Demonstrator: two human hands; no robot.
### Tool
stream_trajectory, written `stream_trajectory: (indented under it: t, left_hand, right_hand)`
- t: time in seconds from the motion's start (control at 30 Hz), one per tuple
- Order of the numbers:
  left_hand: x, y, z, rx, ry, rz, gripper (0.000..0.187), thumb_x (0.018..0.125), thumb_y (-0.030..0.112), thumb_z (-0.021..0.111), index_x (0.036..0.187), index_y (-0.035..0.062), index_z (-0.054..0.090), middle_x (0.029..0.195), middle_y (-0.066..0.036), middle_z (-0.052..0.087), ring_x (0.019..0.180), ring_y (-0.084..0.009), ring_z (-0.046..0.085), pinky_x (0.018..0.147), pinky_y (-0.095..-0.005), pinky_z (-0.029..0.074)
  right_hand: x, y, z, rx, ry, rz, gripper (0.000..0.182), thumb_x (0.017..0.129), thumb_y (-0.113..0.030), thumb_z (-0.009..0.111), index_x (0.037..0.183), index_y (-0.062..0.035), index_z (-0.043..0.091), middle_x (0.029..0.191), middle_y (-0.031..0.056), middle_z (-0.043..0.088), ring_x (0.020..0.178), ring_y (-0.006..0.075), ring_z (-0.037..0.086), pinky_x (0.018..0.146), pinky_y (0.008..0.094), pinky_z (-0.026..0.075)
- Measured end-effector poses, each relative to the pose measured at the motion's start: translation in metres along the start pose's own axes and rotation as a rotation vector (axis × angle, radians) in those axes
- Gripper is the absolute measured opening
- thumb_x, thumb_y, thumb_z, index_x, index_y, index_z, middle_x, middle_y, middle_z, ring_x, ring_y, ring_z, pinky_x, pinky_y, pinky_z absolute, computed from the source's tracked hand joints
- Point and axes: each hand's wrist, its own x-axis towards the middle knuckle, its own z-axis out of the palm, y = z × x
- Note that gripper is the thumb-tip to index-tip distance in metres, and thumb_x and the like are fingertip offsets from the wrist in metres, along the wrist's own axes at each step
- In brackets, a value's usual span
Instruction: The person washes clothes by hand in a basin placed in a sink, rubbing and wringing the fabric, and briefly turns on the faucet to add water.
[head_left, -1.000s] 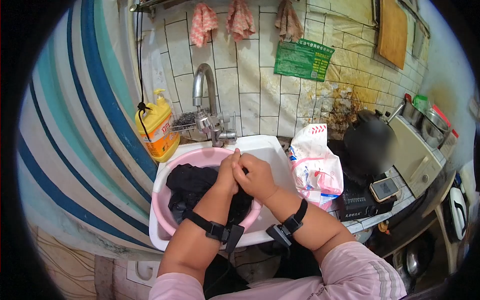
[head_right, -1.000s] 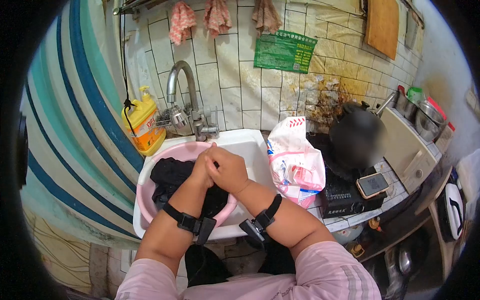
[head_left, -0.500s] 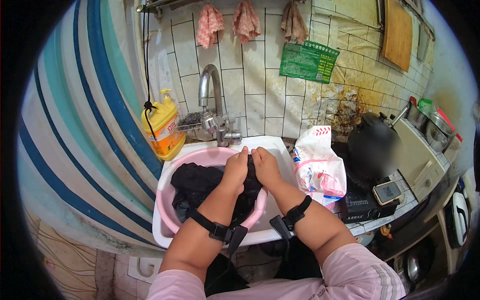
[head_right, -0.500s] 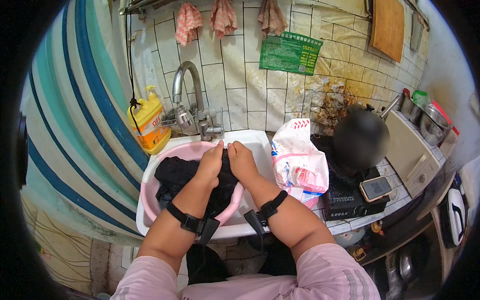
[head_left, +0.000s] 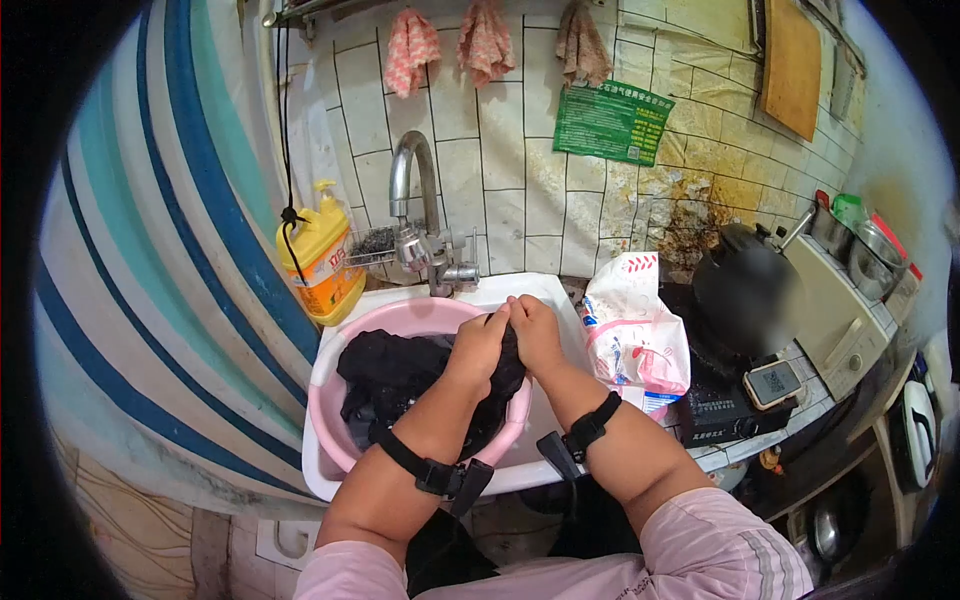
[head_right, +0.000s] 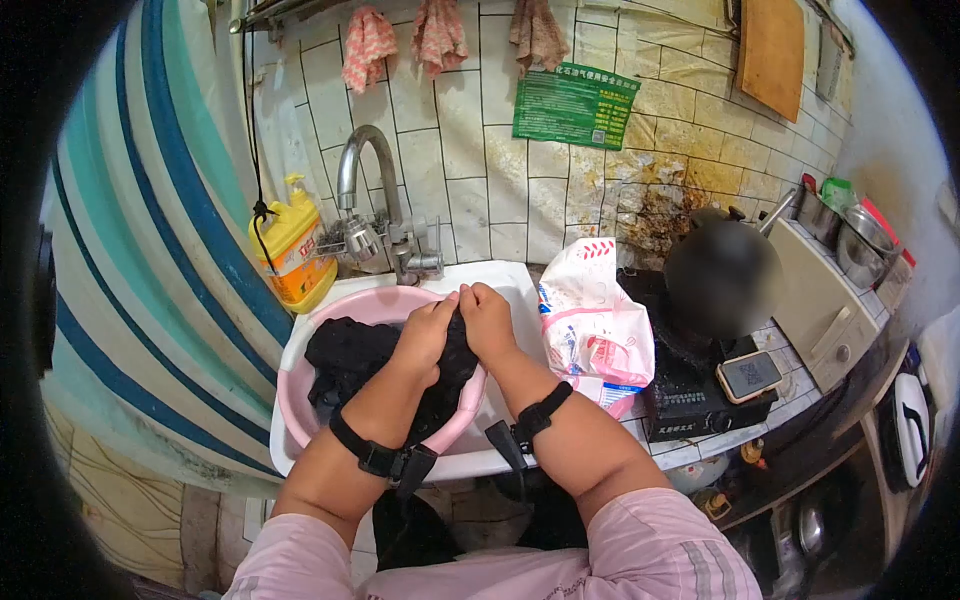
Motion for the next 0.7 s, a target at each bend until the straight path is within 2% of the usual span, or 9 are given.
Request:
stream_trajectory:
  t: [0.13, 0.23, 0.33, 0.37, 0.4, 0.47, 0.53, 0.6, 0.7]
  left_hand:
    - [-0.007, 0.016, -0.001, -0.19, -0.043, -0.094, 0.031, 0.092, 0.028, 0.057, 0.099, -0.002, 0.061, 0.085, -0.008, 0.062, 0.075, -0.0149, 0.058, 0.068, -0.0278, 0.047]
    - [0.004, 0.006, -0.007, -0.285, -0.076, 0.048, 0.023, 0.091, 0.022, 0.059, 0.096, 0.0001, 0.061, 0.085, -0.007, 0.062, 0.075, -0.0134, 0.057, 0.068, -0.0278, 0.047]
    - [0.026, -0.012, -0.02, -0.193, 0.027, 0.154, 0.018, 0.092, 0.017, 0.057, 0.097, -0.0008, 0.059, 0.085, -0.006, 0.061, 0.076, -0.0133, 0.057, 0.069, -0.0284, 0.047]
    - [0.033, -0.018, -0.026, -0.15, 0.116, 0.208, 0.017, 0.093, 0.015, 0.055, 0.098, -0.001, 0.059, 0.085, -0.006, 0.061, 0.077, -0.0136, 0.056, 0.069, -0.0287, 0.046]
    - [0.036, -0.016, -0.028, -0.107, 0.203, 0.264, 0.017, 0.094, 0.014, 0.053, 0.099, -0.0012, 0.059, 0.086, -0.006, 0.061, 0.077, -0.0139, 0.056, 0.07, -0.0289, 0.046]
    - [0.037, -0.015, -0.029, -0.123, 0.227, 0.238, 0.018, 0.095, 0.013, 0.05, 0.101, -0.0015, 0.058, 0.09, -0.007, 0.061, 0.079, -0.0154, 0.055, 0.071, -0.0295, 0.045]
    - [0.043, -0.018, -0.033, -0.162, 0.295, 0.258, 0.019, 0.096, 0.013, 0.048, 0.102, -0.0017, 0.058, 0.094, -0.009, 0.06, 0.084, -0.0165, 0.055, 0.075, -0.0304, 0.045]
    - [0.043, -0.018, -0.035, -0.157, 0.32, 0.255, 0.02, 0.096, 0.013, 0.047, 0.103, -0.0019, 0.058, 0.096, -0.01, 0.06, 0.086, -0.0174, 0.055, 0.076, -0.031, 0.044]
    - [0.045, -0.016, -0.038, -0.13, 0.382, 0.265, 0.021, 0.096, 0.014, 0.046, 0.105, -0.002, 0.057, 0.097, -0.011, 0.059, 0.089, -0.0189, 0.055, 0.079, -0.0319, 0.043]
  right_hand:
    - [0.003, 0.002, 0.0, 0.011, 0.051, 0.022, 0.039, 0.091, -0.026, 0.056, 0.066, 0.0032, 0.05, 0.059, 0.0211, 0.051, 0.053, 0.0281, 0.048, 0.054, 0.0406, 0.038]
    - [0.015, 0.019, -0.001, 0.365, 0.103, 0.245, 0.036, 0.089, -0.027, 0.058, 0.068, 0.0002, 0.053, 0.058, 0.0029, 0.048, 0.055, 0.0123, 0.044, 0.052, 0.0347, 0.036]
    - [0.012, 0.006, -0.018, 0.589, -0.082, 0.395, 0.023, 0.09, -0.027, 0.058, 0.082, -0.0054, 0.058, 0.073, -0.0009, 0.053, 0.066, 0.0109, 0.049, 0.058, 0.028, 0.04]
    - [0.007, 0.005, -0.011, 0.653, -0.161, 0.348, 0.025, 0.088, -0.029, 0.06, 0.095, -0.0053, 0.058, 0.085, 0.0011, 0.057, 0.08, 0.0115, 0.053, 0.069, 0.0283, 0.044]
    - [0.003, -0.002, -0.008, 0.652, -0.161, 0.349, 0.025, 0.088, -0.029, 0.06, 0.095, -0.0053, 0.058, 0.085, 0.0011, 0.057, 0.08, 0.0115, 0.053, 0.069, 0.0283, 0.044]
    - [-0.003, -0.015, -0.005, 0.744, -0.354, 0.576, 0.031, 0.086, -0.031, 0.062, 0.104, -0.0065, 0.055, 0.093, 0.0023, 0.058, 0.09, 0.0131, 0.055, 0.078, 0.0303, 0.045]
    - [-0.006, -0.016, -0.004, 0.787, -0.362, 0.618, 0.031, 0.084, -0.024, 0.065, 0.104, -0.0027, 0.054, 0.091, 0.0052, 0.061, 0.087, 0.0147, 0.059, 0.078, 0.027, 0.047]
    - [-0.003, -0.007, -0.002, 0.7, -0.488, 0.547, 0.028, 0.083, -0.019, 0.067, 0.101, -0.0029, 0.053, 0.089, 0.0053, 0.06, 0.078, 0.0148, 0.058, 0.068, 0.0275, 0.048]
    - [-0.002, 0.003, 0.001, 0.619, -0.447, 0.417, 0.024, 0.084, -0.018, 0.068, 0.097, -0.0042, 0.053, 0.086, 0.0047, 0.06, 0.07, 0.0144, 0.055, 0.059, 0.0285, 0.046]
